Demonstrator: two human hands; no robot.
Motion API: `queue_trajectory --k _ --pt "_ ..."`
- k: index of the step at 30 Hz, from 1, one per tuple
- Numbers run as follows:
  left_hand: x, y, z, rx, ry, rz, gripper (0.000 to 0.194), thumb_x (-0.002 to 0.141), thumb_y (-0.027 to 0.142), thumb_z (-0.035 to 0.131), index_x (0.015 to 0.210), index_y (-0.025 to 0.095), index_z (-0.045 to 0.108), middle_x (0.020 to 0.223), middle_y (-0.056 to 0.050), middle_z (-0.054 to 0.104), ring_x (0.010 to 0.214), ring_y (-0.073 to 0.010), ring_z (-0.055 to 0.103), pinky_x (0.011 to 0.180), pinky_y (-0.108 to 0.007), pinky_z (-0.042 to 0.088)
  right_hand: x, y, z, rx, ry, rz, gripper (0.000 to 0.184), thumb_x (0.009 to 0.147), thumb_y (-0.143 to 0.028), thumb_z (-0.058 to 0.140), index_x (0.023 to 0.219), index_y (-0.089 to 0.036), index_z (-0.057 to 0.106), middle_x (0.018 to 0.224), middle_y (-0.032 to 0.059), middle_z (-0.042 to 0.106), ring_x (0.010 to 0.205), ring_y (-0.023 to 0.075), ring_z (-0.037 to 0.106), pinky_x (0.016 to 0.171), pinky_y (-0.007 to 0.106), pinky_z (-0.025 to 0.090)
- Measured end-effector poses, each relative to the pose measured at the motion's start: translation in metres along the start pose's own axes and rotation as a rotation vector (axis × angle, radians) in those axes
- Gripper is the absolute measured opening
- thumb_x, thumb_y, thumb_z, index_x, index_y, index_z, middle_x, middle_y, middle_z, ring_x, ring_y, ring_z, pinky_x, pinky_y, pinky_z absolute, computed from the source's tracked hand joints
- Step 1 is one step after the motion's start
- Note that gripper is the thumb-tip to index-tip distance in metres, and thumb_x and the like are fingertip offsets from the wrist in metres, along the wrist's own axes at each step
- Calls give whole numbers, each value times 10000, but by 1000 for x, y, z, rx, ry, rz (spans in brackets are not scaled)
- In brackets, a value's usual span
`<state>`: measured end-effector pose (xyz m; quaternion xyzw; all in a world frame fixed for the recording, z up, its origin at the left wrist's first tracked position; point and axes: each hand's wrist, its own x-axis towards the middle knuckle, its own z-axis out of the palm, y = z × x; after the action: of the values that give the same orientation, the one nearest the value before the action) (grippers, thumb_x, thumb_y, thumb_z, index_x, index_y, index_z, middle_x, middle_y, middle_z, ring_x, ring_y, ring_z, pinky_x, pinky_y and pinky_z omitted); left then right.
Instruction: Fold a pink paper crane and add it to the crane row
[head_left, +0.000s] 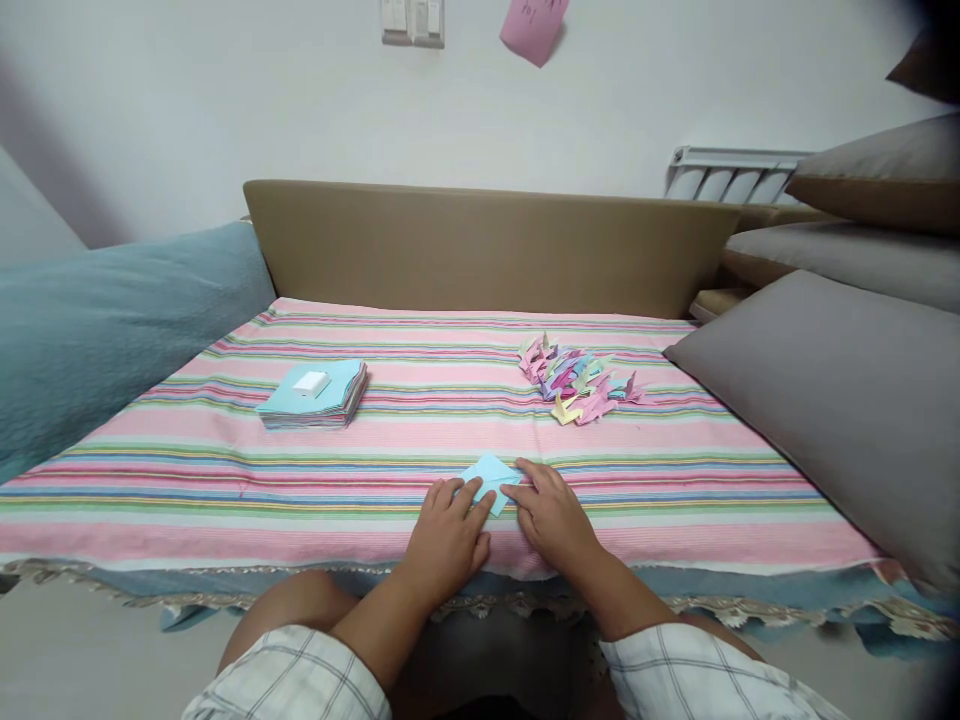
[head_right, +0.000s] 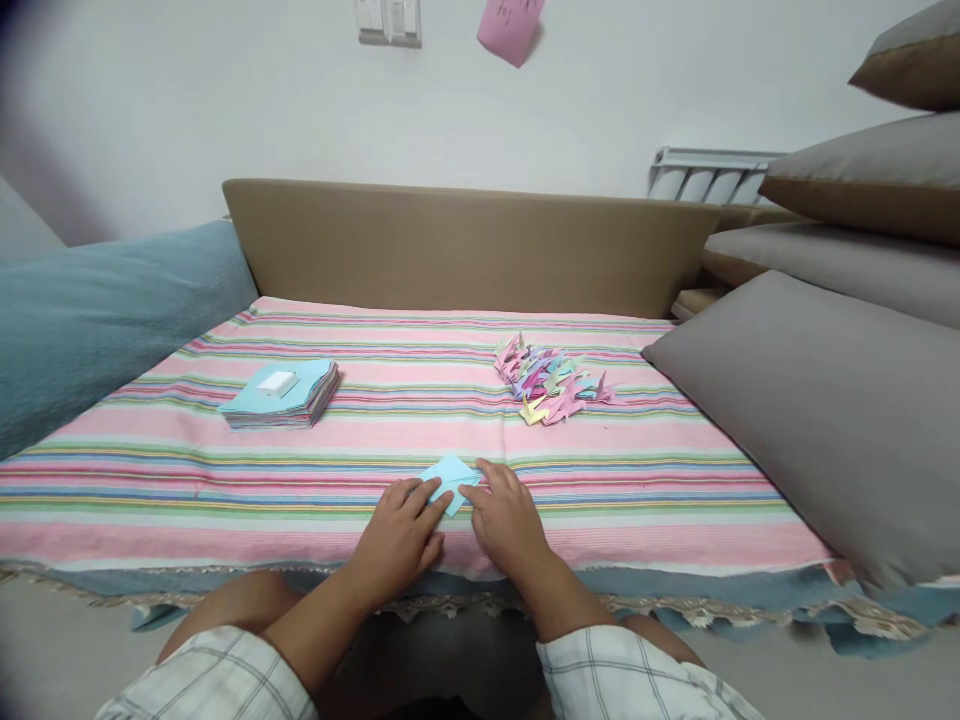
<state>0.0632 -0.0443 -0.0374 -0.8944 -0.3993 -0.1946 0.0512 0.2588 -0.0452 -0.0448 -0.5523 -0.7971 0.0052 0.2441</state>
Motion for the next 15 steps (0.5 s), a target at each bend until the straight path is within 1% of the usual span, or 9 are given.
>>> queue_trajectory --k 4,9,12,14,15 --pt "0 0 0 19 -15 3 499 755 234 576 1248 232 498 1298 -89 493 1133 -300 421 998 -532 319 0 4 -5 -8 7 55 404 757 -79 498 1073 -265 668 1291 85 484 1139 260 433 956 432 399" --pt "0 0 0 30 -19 12 503 759 224 563 1257 225 490 1300 -85 493 1132 -304 415 995 -532 322 1 9 -9 -17 -9 117 390 758 -70 479 1056 -227 677 1257 105 520 1116 276 457 950 425 406" --pt "0 0 0 29 -8 10 505 756 221 564 1255 231 492 1302 -79 493 1133 -306 415 996 -532 321 4 9 -12 -9 29 168 341 761 -64 461 984 -188 688 1188 128 563 1082 280 481 933 429 415" --pt "0 0 0 29 -1 8 501 755 224 566 1251 233 498 1298 -77 497 1131 -306 420 998 -531 320 7 7 -13 13 70 146 308 780 -78 446 959 -171 680 1136 130 591 1063 267 499 933 426 416" --pt "0 0 0 30 0 5 500 754 227 570 1249 235 501 1296 -76 499 1128 -304 424 998 -529 320 8 5 -13 29 80 96 307 795 -90 437 979 -170 669 1133 123 597 1073 256 502 947 426 406"
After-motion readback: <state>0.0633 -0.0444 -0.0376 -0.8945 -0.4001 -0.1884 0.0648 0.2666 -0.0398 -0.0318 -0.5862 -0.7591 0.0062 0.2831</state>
